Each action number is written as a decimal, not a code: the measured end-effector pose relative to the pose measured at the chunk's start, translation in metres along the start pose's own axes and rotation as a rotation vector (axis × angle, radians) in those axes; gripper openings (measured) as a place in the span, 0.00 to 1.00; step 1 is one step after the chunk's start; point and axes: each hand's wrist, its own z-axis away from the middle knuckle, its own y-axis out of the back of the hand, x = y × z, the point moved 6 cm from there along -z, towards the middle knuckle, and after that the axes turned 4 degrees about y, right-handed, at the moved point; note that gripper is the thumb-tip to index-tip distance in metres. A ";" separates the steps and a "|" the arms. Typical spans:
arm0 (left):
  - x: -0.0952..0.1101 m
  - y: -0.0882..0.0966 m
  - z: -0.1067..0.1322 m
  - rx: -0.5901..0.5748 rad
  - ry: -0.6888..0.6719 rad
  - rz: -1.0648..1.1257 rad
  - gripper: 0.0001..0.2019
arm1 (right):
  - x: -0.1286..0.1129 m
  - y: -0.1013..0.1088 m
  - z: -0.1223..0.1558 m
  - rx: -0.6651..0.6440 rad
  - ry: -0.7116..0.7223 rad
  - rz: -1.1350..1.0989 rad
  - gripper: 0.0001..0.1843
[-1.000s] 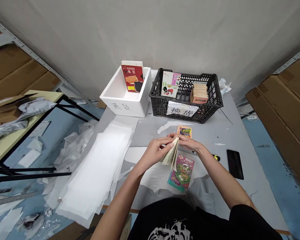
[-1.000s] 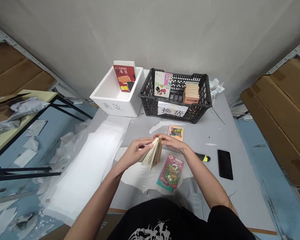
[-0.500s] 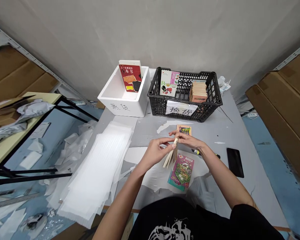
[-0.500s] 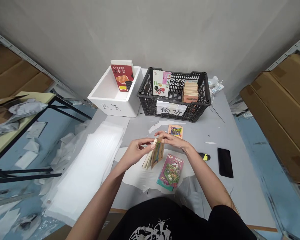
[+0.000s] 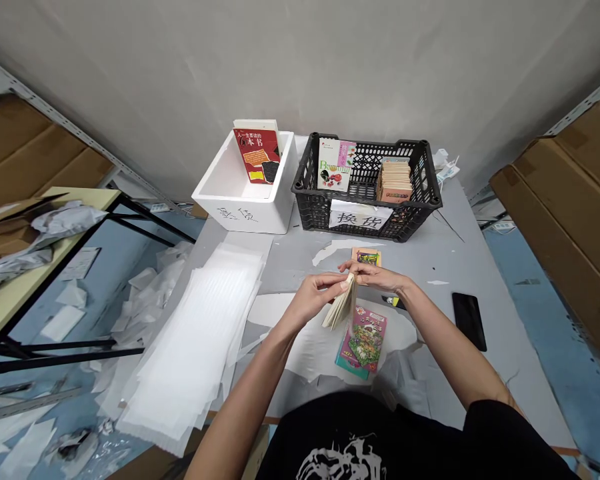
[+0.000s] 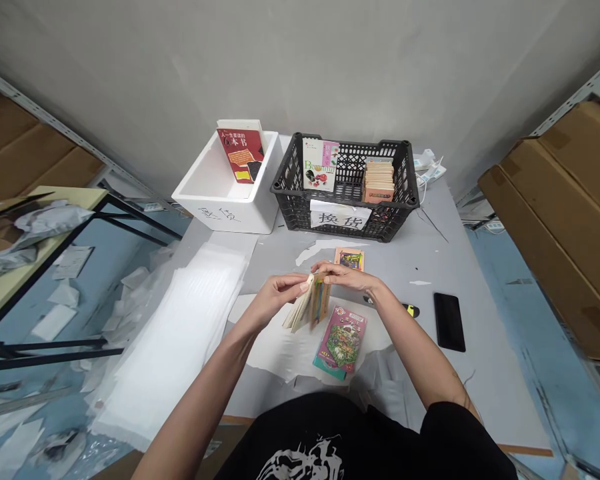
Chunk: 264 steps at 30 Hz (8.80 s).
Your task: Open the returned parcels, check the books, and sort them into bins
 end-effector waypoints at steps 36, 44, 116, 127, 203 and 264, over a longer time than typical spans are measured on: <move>-0.004 -0.003 0.003 0.127 0.124 0.111 0.27 | 0.026 -0.010 -0.010 -0.021 -0.078 -0.286 0.20; 0.012 -0.004 0.003 0.153 0.043 -0.135 0.14 | 0.027 -0.029 -0.011 -0.113 -0.065 -0.450 0.25; 0.019 0.052 0.046 0.129 -0.006 -0.681 0.17 | -0.038 -0.003 0.032 0.806 0.180 -0.216 0.21; 0.031 0.043 0.051 0.217 0.072 -0.978 0.16 | -0.016 0.000 0.025 0.733 0.079 -0.158 0.19; -0.056 0.041 -0.018 0.403 0.048 0.154 0.29 | 0.030 -0.022 0.007 0.949 0.030 -0.800 0.16; -0.155 0.055 -0.019 0.483 0.274 0.679 0.20 | 0.056 -0.080 -0.033 0.409 0.189 1.164 0.29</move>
